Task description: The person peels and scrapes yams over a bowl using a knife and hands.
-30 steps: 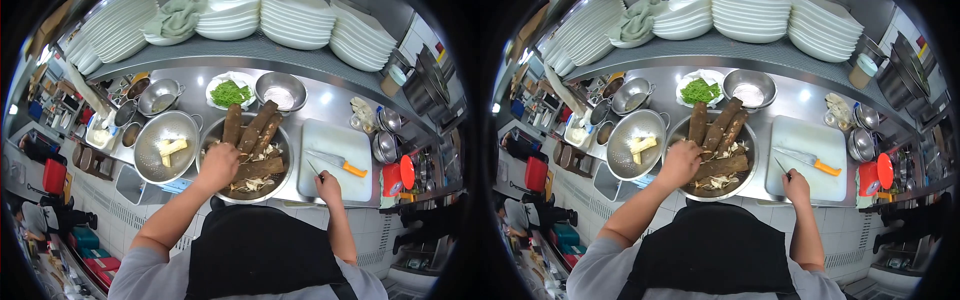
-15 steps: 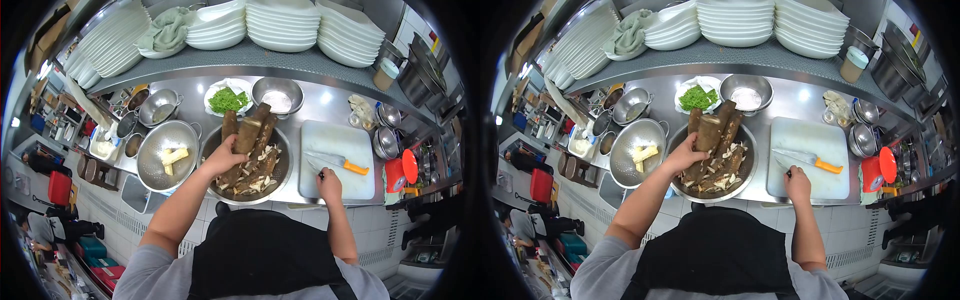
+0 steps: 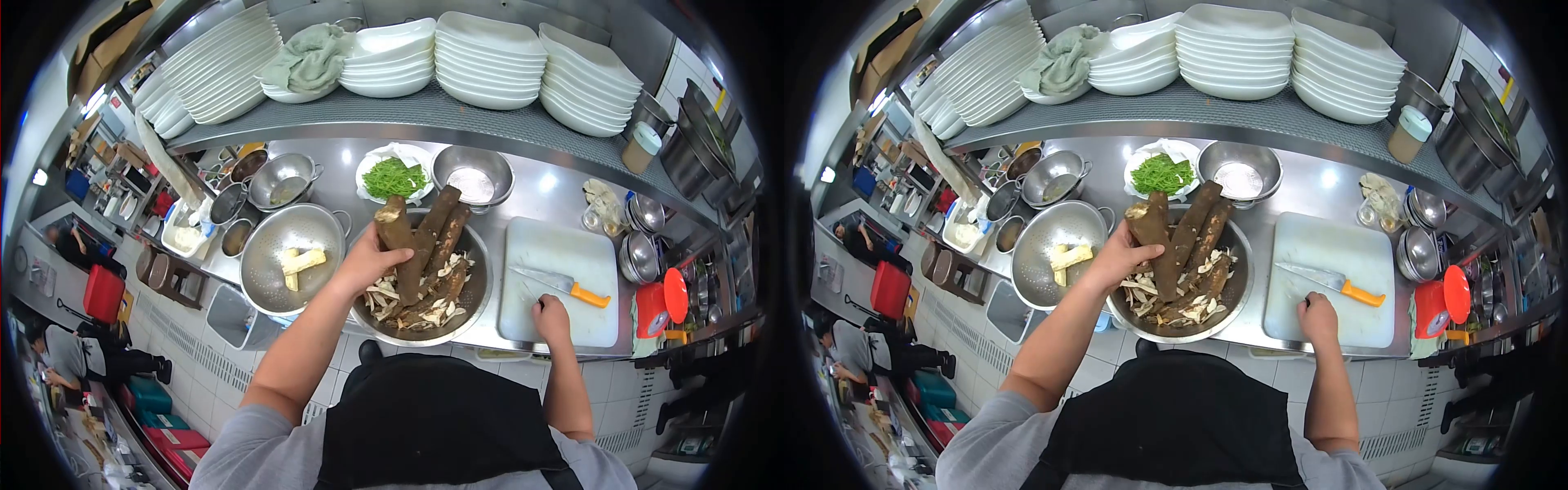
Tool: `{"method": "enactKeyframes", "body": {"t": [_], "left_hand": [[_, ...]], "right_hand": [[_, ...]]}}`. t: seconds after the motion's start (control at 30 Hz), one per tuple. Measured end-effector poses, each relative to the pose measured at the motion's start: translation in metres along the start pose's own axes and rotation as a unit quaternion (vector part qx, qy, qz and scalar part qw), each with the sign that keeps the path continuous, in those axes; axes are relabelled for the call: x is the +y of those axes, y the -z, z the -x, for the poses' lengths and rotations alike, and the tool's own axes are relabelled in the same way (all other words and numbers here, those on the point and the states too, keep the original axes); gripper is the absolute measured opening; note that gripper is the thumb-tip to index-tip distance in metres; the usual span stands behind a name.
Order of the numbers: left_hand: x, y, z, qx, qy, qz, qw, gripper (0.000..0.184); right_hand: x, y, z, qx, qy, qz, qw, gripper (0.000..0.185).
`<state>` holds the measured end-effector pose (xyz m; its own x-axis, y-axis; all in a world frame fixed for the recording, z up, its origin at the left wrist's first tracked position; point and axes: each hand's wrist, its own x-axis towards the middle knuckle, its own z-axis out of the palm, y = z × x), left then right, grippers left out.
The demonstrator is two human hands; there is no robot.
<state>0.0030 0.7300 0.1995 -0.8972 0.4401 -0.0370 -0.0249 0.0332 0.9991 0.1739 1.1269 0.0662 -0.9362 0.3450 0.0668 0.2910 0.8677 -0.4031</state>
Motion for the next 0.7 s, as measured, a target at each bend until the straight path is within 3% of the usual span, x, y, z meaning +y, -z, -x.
{"method": "enactKeyframes", "body": {"t": [0.07,0.13,0.27,0.3,0.37,0.43,0.57,0.7], "left_hand": [[-0.009,0.004,-0.001,0.013,-0.001,0.038,0.999,0.058],[-0.014,0.006,0.002,0.038,0.047,0.187,0.98,0.048],[-0.024,0.002,0.003,0.071,0.05,0.274,0.958,0.048],[-0.026,0.001,0.003,0.071,0.051,0.276,0.957,0.048],[-0.024,0.0,0.003,0.088,0.046,0.247,0.964,0.051],[-0.018,-0.001,0.007,0.099,0.062,0.23,0.966,0.054],[-0.011,0.013,0.013,0.085,0.082,0.143,0.983,0.068],[0.007,0.032,0.024,0.091,0.092,0.027,0.991,0.067]], "right_hand": [[-0.015,0.008,-0.001,0.02,0.01,-0.027,0.999,0.02],[-0.048,0.027,0.002,0.002,-0.05,-0.218,0.975,0.025],[-0.065,0.028,-0.003,-0.018,-0.026,-0.215,0.976,0.028],[-0.067,0.029,-0.004,-0.035,-0.016,-0.16,0.986,0.027],[-0.066,0.031,-0.003,-0.055,-0.002,-0.102,0.993,0.026],[-0.057,0.03,-0.002,0.002,0.024,0.026,0.999,0.021],[-0.028,0.027,-0.001,-0.028,0.019,0.104,0.994,0.018],[-0.011,0.023,-0.001,-0.038,0.031,0.125,0.991,0.027]]}}
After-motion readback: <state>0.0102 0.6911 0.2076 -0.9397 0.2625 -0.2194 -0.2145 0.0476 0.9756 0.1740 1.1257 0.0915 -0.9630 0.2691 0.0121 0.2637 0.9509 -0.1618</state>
